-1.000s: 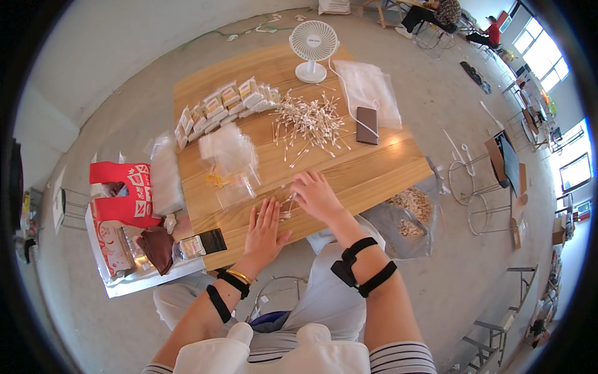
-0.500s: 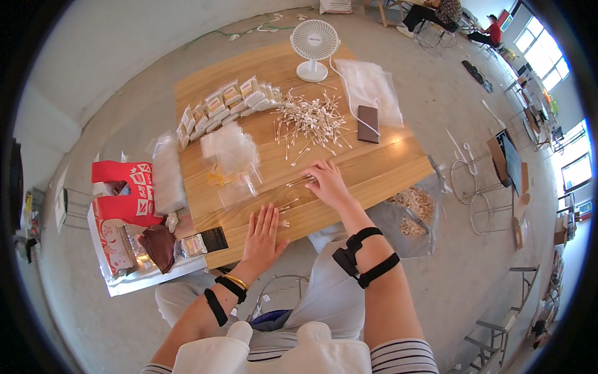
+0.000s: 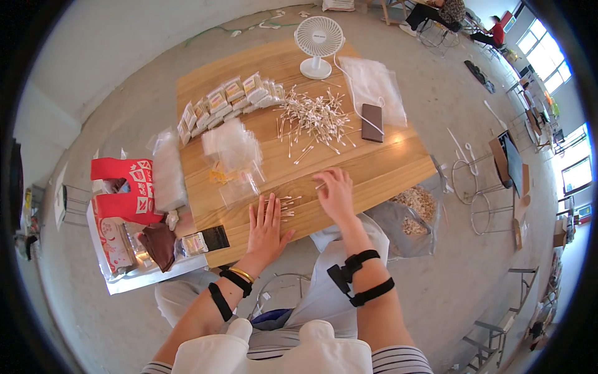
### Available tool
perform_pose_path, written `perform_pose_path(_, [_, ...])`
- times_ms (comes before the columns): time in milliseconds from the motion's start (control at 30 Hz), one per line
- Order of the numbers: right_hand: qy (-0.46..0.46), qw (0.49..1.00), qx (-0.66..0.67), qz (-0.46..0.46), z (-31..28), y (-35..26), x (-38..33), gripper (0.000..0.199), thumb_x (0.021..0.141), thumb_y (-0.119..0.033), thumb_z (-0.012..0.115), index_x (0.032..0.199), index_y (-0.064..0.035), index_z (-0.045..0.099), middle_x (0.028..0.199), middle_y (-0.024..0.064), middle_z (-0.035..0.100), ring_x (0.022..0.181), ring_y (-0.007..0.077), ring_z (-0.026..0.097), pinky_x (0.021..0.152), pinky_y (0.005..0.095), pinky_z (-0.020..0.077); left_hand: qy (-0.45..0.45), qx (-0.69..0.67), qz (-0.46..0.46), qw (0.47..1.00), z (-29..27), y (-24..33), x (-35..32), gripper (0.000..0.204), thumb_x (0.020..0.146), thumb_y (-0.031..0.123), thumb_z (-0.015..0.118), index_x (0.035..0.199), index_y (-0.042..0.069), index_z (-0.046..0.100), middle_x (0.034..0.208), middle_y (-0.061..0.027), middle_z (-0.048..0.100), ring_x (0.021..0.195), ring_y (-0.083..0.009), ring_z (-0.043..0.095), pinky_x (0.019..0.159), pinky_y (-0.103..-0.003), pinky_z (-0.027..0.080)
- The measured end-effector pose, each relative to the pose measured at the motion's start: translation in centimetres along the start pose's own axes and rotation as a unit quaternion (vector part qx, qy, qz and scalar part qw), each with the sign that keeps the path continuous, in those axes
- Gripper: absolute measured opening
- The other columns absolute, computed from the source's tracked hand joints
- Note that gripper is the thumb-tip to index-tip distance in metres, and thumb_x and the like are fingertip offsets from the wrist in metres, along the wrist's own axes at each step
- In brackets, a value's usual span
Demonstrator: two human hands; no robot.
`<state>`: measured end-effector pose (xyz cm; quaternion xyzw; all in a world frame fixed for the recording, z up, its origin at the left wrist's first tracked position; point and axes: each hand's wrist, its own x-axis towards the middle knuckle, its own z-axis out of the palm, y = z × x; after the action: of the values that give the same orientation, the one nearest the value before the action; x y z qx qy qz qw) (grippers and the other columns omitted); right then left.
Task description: The person is arranging and packaging small, stick-like items into plastic bags.
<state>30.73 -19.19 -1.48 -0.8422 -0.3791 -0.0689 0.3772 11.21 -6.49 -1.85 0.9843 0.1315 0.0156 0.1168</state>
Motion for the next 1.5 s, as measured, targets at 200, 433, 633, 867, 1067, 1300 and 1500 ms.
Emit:
perform_pose_path(200, [-0.016,0.999,-0.029,0.041,0.2,3.0,0.5,0.009,0.081,-0.006,0.068,0.086,-0.0134,0.069,0.093,0.0069,0.06,0.1,0.0329,0.053,0.089,0.0459,0.0414,-0.005,0.023,0.019,1.0,0.6,-0.1,-0.1,0.087,0.097,0.056,0.046,0.156,-0.004,0.021,0.163,-0.0167,0.023,0.152,-0.0386,0.014,0.122,-0.061,0.007])
perform_pose_path(433, [-0.123,0.989,0.066,-0.05,5.5,-4.3,-0.3,0.005,0.088,-0.012,0.065,0.088,-0.0128,0.07,0.097,0.0089,0.06,0.101,0.0324,0.054,0.089,0.0433,0.0426,0.03,-0.011,0.017,0.999,1.0,-0.7,-0.4,0.087,0.096,0.05,0.053,0.156,-0.004,0.022,0.163,-0.0208,0.02,0.152,-0.0388,0.014,0.122,-0.06,0.009])
perform_pose_path(633, [-0.01,0.971,0.236,0.046,6.3,-5.6,-1.3,0.017,0.096,-0.009,0.053,0.107,-0.0046,0.064,0.106,0.0149,0.061,0.107,0.0357,0.055,0.095,0.0441,0.0441,0.013,-0.043,0.0,0.999,0.8,-1.0,-0.8,0.09,0.094,0.048,0.055,0.156,-0.005,0.019,0.164,-0.0235,0.016,0.153,-0.0405,0.009,0.122,-0.059,0.007])
perform_pose_path(867, [-0.02,0.937,0.342,0.069,8.5,-8.0,-2.8,0.024,0.098,-0.007,0.045,0.114,-0.0018,0.063,0.113,0.0168,0.06,0.114,0.0337,0.056,0.101,0.0392,0.0428,-0.029,0.04,0.016,0.999,0.5,-0.9,-1.0,0.088,0.094,0.047,0.054,0.155,-0.007,0.02,0.162,-0.026,0.019,0.153,-0.0386,0.011,0.123,-0.057,0.008])
perform_pose_path(1067, [0.052,0.986,0.145,0.06,5.1,-5.6,-2.6,0.019,0.095,-0.001,0.05,0.11,-0.0033,0.061,0.108,0.0174,0.059,0.104,0.0374,0.055,0.091,0.0438,0.0452,0.001,0.027,-0.02,0.999,-0.7,-1.7,0.0,0.092,0.095,0.055,0.05,0.154,-0.009,0.02,0.163,-0.0245,0.019,0.153,-0.037,0.014,0.124,-0.053,0.009])
perform_pose_path(1300, [0.074,0.989,0.104,0.068,5.3,-5.5,-2.8,0.018,0.096,-0.003,0.051,0.111,-0.006,0.061,0.108,0.017,0.058,0.104,0.0375,0.054,0.09,0.0445,0.0455,0.001,0.034,-0.033,0.999,0.0,-1.5,0.3,0.097,0.094,0.06,0.052,0.155,-0.008,0.019,0.164,-0.0238,0.018,0.154,-0.0355,0.013,0.124,-0.051,0.011])
perform_pose_path(1500, [0.07,0.988,0.116,0.075,5.3,-5.5,-2.9,0.017,0.096,-0.005,0.051,0.11,-0.0064,0.061,0.107,0.0159,0.058,0.104,0.037,0.055,0.09,0.0444,0.0455,-0.016,0.025,-0.021,0.999,-0.3,-0.6,-2.1,0.095,0.094,0.06,0.05,0.155,-0.007,0.02,0.164,-0.0227,0.018,0.154,-0.0353,0.013,0.124,-0.051,0.011])
